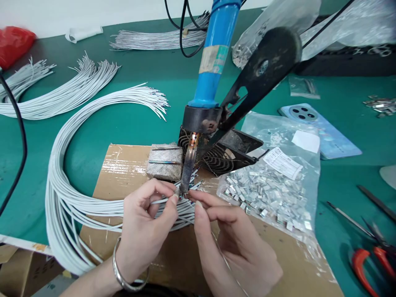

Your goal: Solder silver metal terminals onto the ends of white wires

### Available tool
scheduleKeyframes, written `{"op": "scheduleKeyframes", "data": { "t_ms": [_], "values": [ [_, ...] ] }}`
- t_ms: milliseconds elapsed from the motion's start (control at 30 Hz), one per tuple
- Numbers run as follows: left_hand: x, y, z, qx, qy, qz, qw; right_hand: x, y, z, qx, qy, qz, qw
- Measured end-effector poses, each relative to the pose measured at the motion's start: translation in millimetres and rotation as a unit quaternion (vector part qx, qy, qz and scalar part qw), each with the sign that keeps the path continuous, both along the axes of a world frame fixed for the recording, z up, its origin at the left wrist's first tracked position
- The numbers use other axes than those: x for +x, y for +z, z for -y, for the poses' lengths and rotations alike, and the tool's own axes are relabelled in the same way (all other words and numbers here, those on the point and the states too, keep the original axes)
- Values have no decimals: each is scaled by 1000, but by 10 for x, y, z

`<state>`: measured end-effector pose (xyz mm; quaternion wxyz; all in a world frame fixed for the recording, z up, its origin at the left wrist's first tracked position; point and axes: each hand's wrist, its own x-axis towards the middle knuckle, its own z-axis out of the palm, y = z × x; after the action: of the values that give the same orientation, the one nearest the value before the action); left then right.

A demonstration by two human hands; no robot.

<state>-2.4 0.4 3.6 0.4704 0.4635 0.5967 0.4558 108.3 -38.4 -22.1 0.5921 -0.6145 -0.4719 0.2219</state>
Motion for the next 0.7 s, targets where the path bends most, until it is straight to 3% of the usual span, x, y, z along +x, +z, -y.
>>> {"op": "scheduleKeyframes", "data": {
  "t_ms": [700],
  "values": [
    [6,22,23,-5,3,-4,1000,7,21,-20,23,5,23,999]
  ]
}}
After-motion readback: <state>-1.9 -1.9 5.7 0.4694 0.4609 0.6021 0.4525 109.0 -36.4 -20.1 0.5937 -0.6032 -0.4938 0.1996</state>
